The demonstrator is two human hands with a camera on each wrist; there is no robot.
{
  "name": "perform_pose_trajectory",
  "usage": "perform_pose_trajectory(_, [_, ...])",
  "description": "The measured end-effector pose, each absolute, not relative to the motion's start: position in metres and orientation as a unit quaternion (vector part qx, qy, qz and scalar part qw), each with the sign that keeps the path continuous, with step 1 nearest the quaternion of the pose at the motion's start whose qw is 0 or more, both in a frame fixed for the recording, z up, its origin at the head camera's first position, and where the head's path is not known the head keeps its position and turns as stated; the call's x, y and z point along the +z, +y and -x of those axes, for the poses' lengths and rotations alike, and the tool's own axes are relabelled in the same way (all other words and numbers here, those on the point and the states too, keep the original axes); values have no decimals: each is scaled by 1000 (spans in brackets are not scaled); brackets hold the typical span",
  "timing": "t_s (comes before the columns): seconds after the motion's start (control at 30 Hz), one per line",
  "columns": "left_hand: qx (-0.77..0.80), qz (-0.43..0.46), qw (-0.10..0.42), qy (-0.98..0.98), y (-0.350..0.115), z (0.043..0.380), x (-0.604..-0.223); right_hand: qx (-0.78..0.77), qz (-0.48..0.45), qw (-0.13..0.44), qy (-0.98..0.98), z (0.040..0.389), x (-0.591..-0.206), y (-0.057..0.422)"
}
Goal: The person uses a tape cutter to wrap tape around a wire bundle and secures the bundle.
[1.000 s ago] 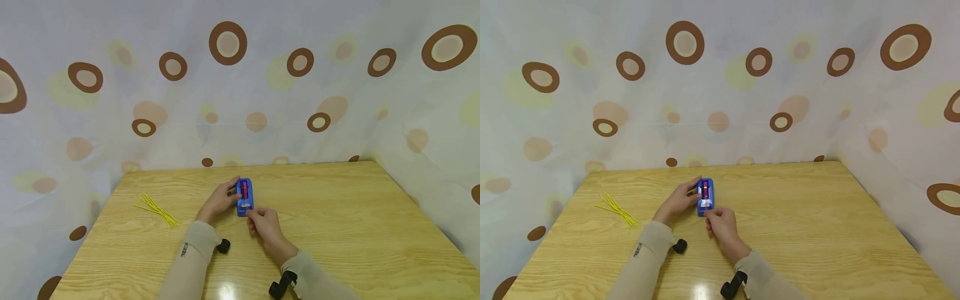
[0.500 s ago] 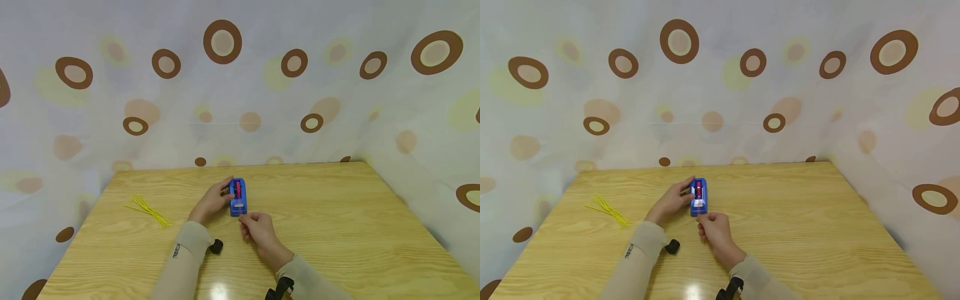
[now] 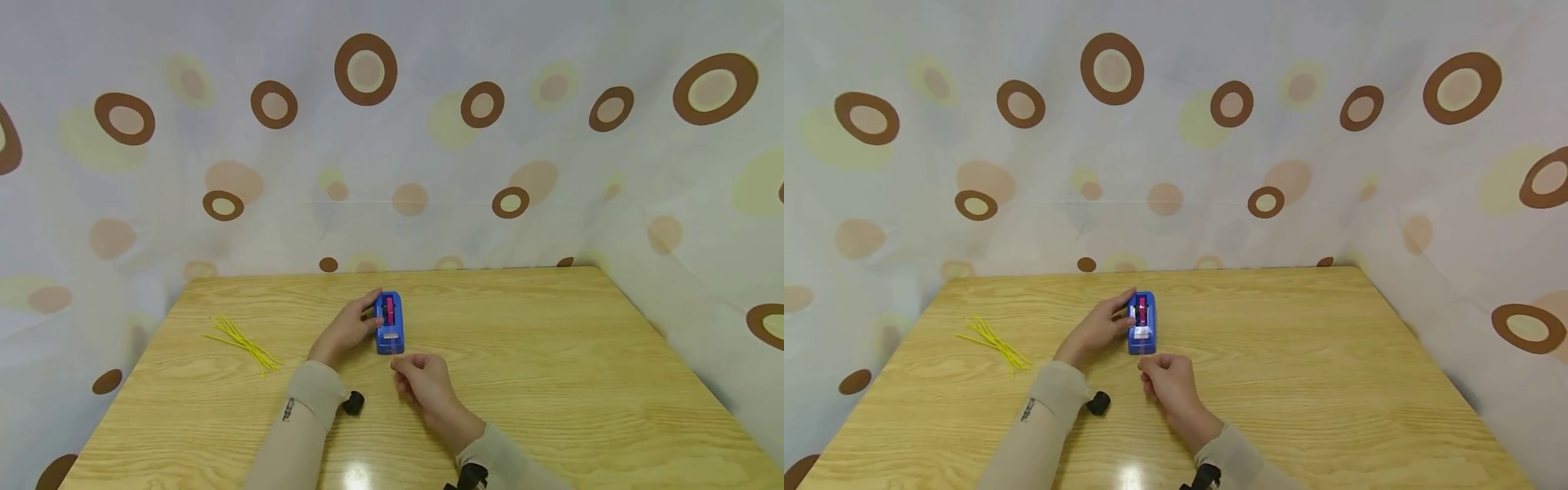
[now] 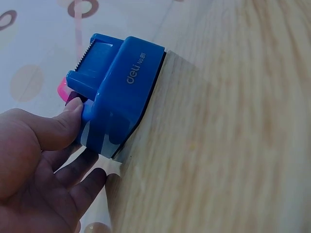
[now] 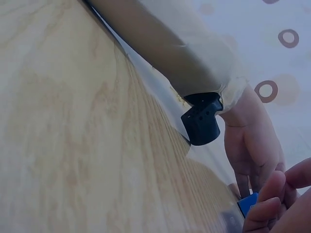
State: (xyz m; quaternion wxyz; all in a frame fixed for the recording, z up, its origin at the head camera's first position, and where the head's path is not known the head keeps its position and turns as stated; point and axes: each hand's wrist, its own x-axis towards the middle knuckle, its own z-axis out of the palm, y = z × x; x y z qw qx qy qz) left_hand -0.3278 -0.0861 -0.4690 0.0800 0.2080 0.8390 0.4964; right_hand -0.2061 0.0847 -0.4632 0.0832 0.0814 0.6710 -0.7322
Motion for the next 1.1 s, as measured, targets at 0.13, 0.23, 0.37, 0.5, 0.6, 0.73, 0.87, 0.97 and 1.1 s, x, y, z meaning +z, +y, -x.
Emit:
perform_pose_trajectory(0.13, [495,-214,78,839,-87,328,-469,-734,-80,83,669,201,-461,85])
perform_pose_trajectory(0.23, [489,-220,77,840,-87,329,-469,-735,-79,84,668,198,-460,85])
perform_pose_trajectory(0.37, [489,-219,79,840,-87,330,-470,-737,-74,91,665,195,-461,86])
perform_pose_trajectory(0.5, [495,-216,83,838,-87,330,-470,-737,-77,96,664,192,-461,86])
perform_pose_trajectory(0.6, [497,-217,83,836,-87,328,-470,-733,-78,104,668,189,-460,87])
perform_pose_trajectory(0.73, [497,-222,79,835,-87,327,-469,-726,-72,117,673,184,-459,88])
perform_pose_trajectory(0.87, [495,-225,79,836,-88,327,-468,-725,-67,124,674,182,-459,89])
perform_pose_trajectory(0.97, [491,-222,82,838,-88,328,-470,-729,-66,130,669,180,-460,90])
perform_pose_trajectory(1.1, [492,-215,88,839,-89,330,-472,-739,-64,135,657,176,-460,90])
